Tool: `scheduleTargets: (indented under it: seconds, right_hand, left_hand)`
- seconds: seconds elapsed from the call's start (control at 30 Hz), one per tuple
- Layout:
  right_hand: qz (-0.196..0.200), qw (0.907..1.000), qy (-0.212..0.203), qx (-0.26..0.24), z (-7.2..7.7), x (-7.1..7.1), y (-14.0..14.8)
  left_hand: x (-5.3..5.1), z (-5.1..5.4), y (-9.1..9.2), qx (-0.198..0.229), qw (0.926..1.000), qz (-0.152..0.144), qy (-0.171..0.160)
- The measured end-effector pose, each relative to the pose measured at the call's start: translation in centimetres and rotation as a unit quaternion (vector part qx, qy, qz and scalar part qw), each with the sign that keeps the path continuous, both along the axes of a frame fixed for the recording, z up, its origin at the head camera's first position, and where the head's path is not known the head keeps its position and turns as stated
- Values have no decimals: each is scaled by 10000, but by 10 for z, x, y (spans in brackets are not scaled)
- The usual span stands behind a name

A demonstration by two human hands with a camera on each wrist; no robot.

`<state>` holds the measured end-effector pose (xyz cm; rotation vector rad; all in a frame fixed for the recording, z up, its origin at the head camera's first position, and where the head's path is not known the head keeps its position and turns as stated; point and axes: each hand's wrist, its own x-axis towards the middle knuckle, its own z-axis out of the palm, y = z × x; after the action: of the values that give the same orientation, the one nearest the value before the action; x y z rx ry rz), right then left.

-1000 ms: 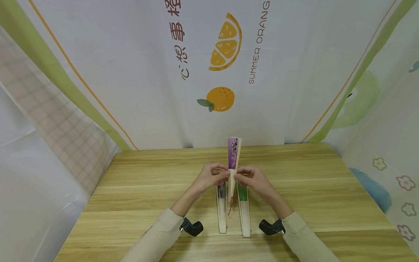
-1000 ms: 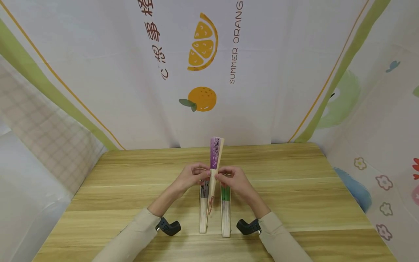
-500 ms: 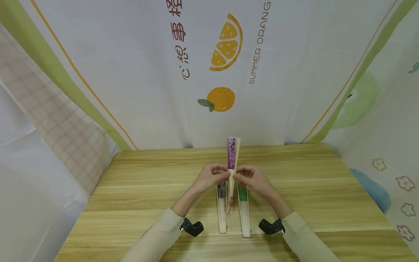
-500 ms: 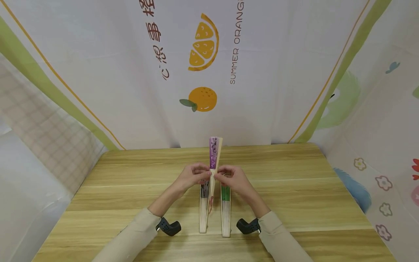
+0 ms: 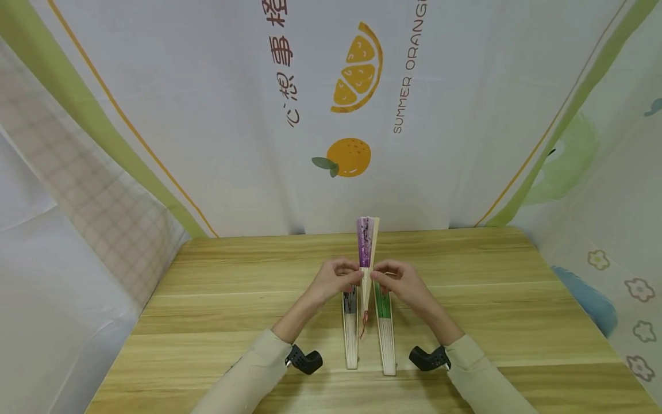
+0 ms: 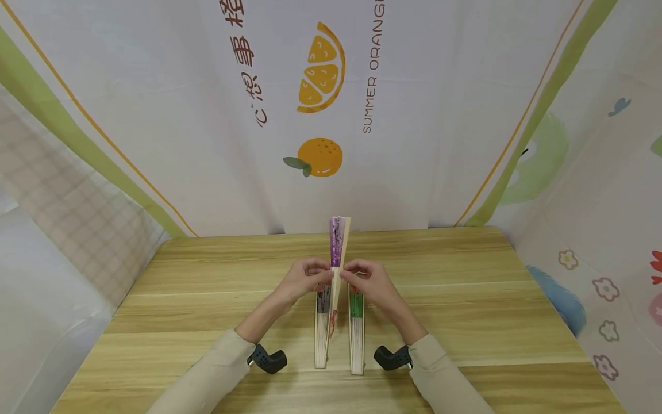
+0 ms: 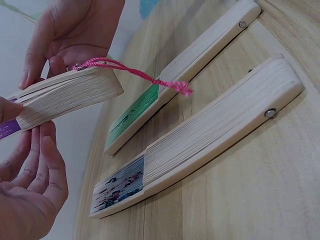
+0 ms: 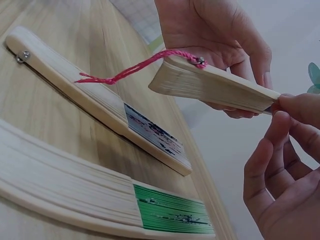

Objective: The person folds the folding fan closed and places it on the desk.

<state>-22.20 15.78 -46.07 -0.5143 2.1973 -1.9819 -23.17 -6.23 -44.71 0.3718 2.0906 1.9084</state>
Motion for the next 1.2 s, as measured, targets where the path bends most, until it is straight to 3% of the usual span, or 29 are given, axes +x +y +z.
scheduleTargets:
  seconds: [0.3, 0.6, 0.97, 1.2]
  right_hand:
    - [40, 9997, 257, -43, 1, 1, 0]
    - [56, 9993, 348, -99, 2, 1, 0]
    - [-33, 9997, 228, 5, 2, 1, 0]
    - [-35, 9999, 166, 4, 1, 0, -1]
  left_hand:
    - [0, 0, 2, -9, 10000, 11, 7]
    - [1, 1, 0, -1, 9998, -200, -49]
    - [2, 2, -4, 171, 9988, -421, -175]
    - [2, 2, -3, 127, 9991, -327, -241]
